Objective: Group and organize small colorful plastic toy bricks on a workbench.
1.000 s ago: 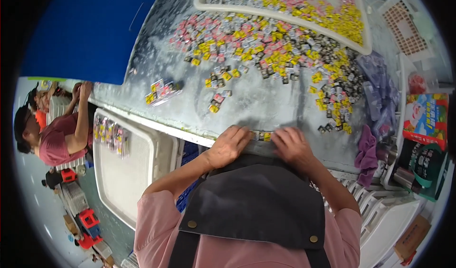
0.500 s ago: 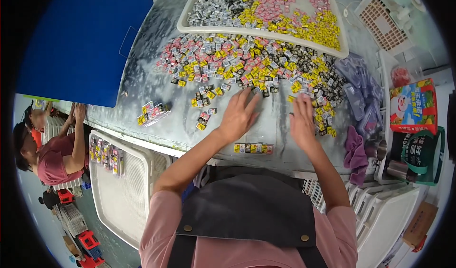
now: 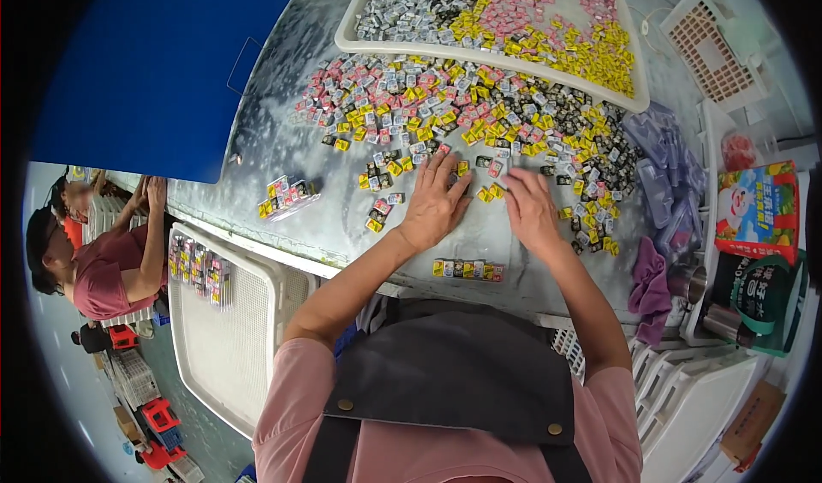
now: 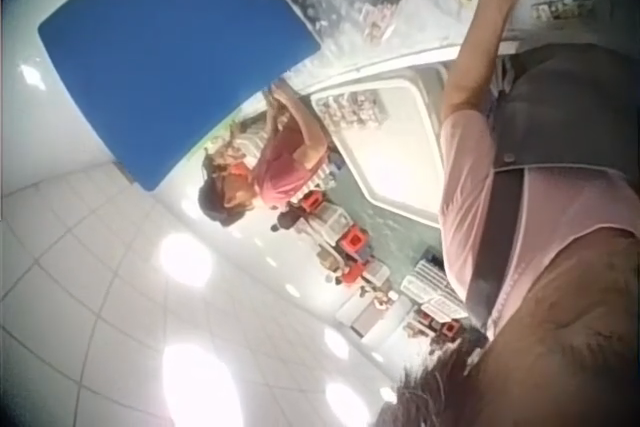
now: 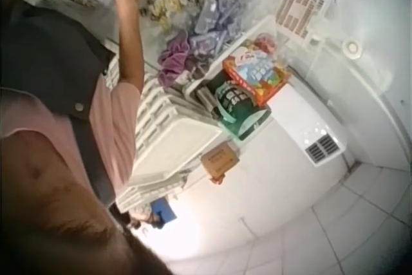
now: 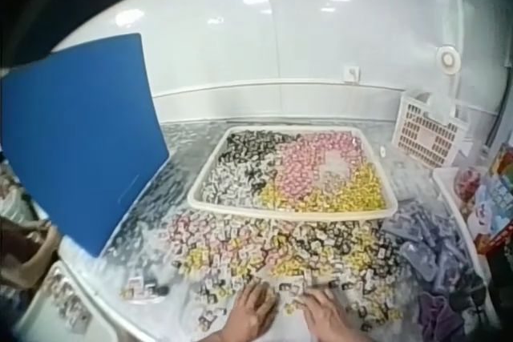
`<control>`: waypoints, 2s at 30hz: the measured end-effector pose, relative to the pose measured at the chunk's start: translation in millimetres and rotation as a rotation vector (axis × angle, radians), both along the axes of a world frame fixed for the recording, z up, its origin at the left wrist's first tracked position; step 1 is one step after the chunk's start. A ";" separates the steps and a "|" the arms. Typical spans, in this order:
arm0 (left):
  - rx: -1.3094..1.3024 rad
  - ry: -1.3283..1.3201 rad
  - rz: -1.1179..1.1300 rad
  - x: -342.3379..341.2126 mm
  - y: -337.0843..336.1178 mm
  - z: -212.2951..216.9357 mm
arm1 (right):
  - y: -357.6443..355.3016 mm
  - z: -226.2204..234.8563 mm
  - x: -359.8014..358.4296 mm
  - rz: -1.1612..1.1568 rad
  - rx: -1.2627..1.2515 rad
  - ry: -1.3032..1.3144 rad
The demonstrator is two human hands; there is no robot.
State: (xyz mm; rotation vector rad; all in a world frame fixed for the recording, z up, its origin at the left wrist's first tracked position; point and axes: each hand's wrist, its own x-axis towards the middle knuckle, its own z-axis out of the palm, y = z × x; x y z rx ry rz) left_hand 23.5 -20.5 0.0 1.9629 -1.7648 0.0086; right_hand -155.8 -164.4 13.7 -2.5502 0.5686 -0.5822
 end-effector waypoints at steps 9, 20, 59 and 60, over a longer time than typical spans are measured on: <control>-0.161 0.041 0.007 -3.2 -25.3 -2.5 | -22.2 7.1 43.1 0.127 -0.030 0.066; -0.146 0.012 0.107 18.1 -2.5 5.2 | -12.8 0.8 55.5 0.095 0.005 0.225; -0.075 0.025 0.221 10.7 -11.2 0.0 | 3.6 21.4 27.6 0.044 -0.007 0.163; -0.070 0.034 0.234 9.9 -10.7 1.9 | 6.6 19.3 31.9 0.083 0.049 0.146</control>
